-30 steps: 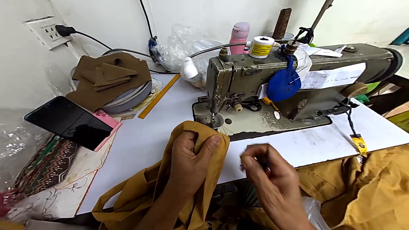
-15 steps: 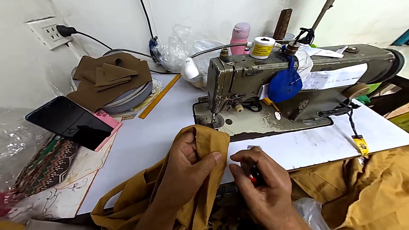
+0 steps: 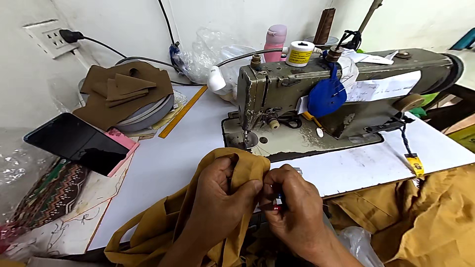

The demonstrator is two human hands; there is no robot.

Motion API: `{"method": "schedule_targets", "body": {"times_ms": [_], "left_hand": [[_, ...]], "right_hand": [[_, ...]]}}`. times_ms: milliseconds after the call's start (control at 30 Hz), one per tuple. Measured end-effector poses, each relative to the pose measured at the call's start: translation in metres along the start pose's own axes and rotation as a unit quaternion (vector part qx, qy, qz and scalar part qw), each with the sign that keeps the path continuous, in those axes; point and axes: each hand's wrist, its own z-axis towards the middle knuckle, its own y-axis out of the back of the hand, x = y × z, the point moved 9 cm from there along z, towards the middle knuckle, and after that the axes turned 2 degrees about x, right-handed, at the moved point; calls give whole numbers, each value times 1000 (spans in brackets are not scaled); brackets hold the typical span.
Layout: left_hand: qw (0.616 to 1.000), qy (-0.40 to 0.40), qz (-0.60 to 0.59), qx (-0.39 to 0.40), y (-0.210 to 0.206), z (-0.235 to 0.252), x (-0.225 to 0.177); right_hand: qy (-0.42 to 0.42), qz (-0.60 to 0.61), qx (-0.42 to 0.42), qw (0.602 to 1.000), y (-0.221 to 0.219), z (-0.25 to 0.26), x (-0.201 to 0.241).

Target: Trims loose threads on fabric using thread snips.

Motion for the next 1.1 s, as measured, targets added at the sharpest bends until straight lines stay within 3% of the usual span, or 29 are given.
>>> {"method": "schedule_targets", "body": {"times_ms": [133, 233, 300, 433, 567, 1100], "left_hand": [[997, 44, -62, -18, 8, 4, 16], [994, 58, -86, -43, 20, 11, 18], [993, 63, -99, -24, 17, 12, 16], [990, 75, -117, -8, 9, 9, 14], [991, 75, -114, -4, 8, 9, 12], [990, 75, -115, 27, 1, 9, 12]], "right_hand": [[40, 4, 27, 999, -2, -12, 12], [57, 50, 124, 989, -15, -30, 27], [16, 103, 175, 979, -19, -32, 22], [-72, 117, 135, 981, -3, -18, -12], [-54, 86, 91, 991, 3, -12, -18], [-20, 47, 115, 992, -1, -7, -16]]}}
